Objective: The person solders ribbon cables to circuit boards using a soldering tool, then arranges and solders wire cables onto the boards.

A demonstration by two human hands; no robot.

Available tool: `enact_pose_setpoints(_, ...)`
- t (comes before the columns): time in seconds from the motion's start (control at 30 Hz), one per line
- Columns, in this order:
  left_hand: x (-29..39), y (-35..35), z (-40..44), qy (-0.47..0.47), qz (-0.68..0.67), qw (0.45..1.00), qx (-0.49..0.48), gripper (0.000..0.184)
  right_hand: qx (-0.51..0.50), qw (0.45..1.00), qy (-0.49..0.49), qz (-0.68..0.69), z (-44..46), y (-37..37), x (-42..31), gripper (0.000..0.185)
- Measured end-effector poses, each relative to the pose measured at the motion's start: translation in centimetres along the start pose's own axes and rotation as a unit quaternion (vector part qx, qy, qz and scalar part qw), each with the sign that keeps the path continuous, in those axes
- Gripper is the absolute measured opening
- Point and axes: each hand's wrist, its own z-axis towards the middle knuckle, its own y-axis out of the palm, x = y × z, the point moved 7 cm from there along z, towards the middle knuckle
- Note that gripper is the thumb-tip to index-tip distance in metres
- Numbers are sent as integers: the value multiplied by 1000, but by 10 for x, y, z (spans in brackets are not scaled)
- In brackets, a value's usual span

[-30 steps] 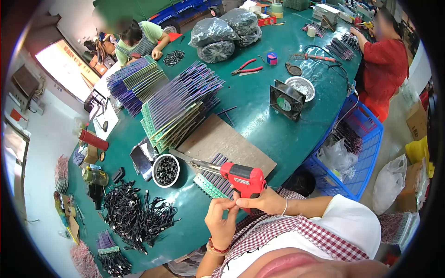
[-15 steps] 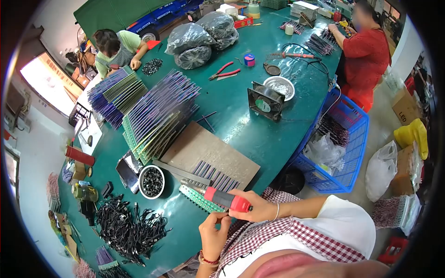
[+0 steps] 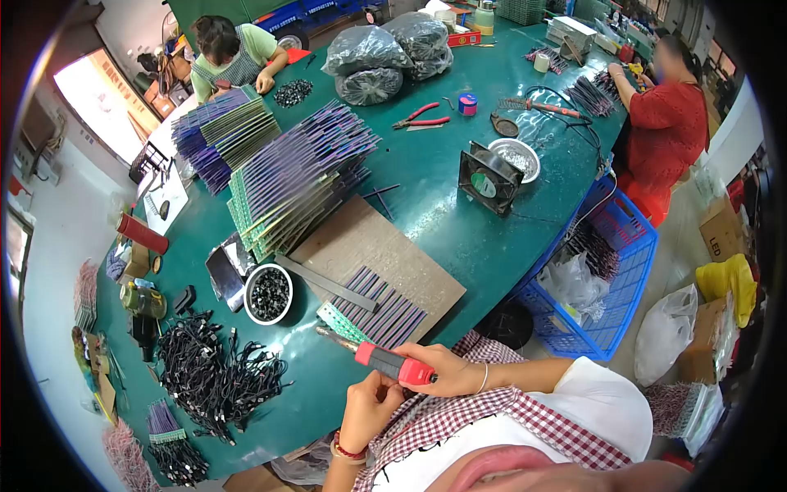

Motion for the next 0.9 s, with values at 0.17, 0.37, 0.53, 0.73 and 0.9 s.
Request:
enact_pose_setpoints(0.17, -7, 7, -2, -23, -57, 998, -17, 11, 34, 999, 17, -9, -5, -2, 7, 51)
enact_pose_setpoints(0.37, -1, 7, -2, -32, -54, 998, -21, 9, 5, 999, 5, -45, -7, 0, 7, 51)
enact_pose_setpoints(0.53, 2, 3, -3, 31, -42, 998, -23, 5, 38, 998, 16, -46, -9, -5, 14, 50)
enact_pose_setpoints(0.73, -67, -11, 5, -135, -201, 970, -4, 9, 87, 993, 59, 49, -27, -40, 19, 42)
enact_pose_setpoints(0.9, -78, -7, 13, -176, -269, 946, -38, 12, 138, 983, 80, 92, -63, -70, 40, 44)
